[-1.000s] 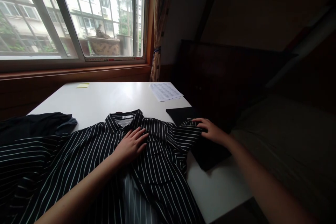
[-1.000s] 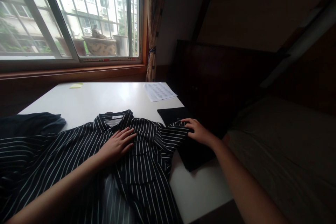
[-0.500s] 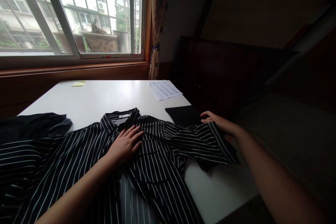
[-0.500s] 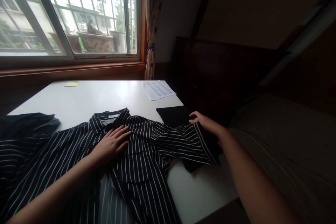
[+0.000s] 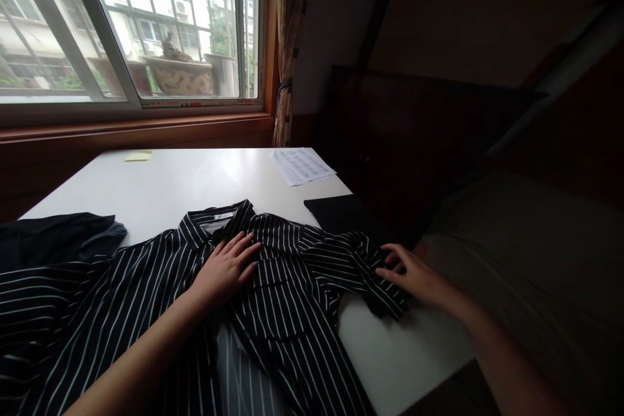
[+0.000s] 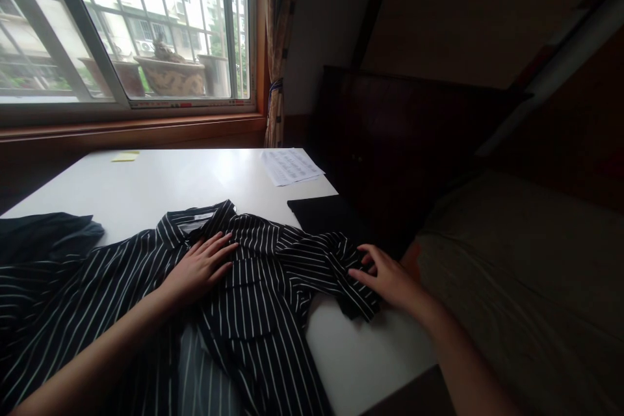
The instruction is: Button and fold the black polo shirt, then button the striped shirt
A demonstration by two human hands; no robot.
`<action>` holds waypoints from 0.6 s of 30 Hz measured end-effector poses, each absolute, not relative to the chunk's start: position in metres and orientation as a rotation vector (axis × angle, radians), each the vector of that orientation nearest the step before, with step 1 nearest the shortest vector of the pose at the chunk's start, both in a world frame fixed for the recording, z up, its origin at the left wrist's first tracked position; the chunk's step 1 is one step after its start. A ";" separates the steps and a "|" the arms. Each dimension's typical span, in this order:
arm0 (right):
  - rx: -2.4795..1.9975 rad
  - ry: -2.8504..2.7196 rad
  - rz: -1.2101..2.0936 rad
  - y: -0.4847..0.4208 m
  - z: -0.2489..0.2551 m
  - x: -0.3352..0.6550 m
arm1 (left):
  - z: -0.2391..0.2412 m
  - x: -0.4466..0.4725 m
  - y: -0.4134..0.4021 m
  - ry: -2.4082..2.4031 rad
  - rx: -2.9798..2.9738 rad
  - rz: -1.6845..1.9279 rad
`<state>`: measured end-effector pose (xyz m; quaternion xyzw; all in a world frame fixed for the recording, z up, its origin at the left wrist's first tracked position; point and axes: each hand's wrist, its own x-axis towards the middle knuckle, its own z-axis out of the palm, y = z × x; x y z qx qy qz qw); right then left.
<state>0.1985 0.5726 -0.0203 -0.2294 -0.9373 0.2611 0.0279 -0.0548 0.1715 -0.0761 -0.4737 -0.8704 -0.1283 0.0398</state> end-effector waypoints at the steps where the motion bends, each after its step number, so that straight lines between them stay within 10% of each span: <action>1: -0.641 -2.910 0.705 0.565 -0.025 0.204 | -0.076 -0.055 0.171 -2.668 -1.448 -0.392; 9: -0.498 -2.817 0.285 0.518 -0.047 0.217 | -0.076 -0.055 0.171 -2.682 -1.439 -0.390; 18: -0.641 -2.766 0.708 0.508 -0.030 0.204 | -0.076 -0.054 0.171 -2.673 -1.435 -0.402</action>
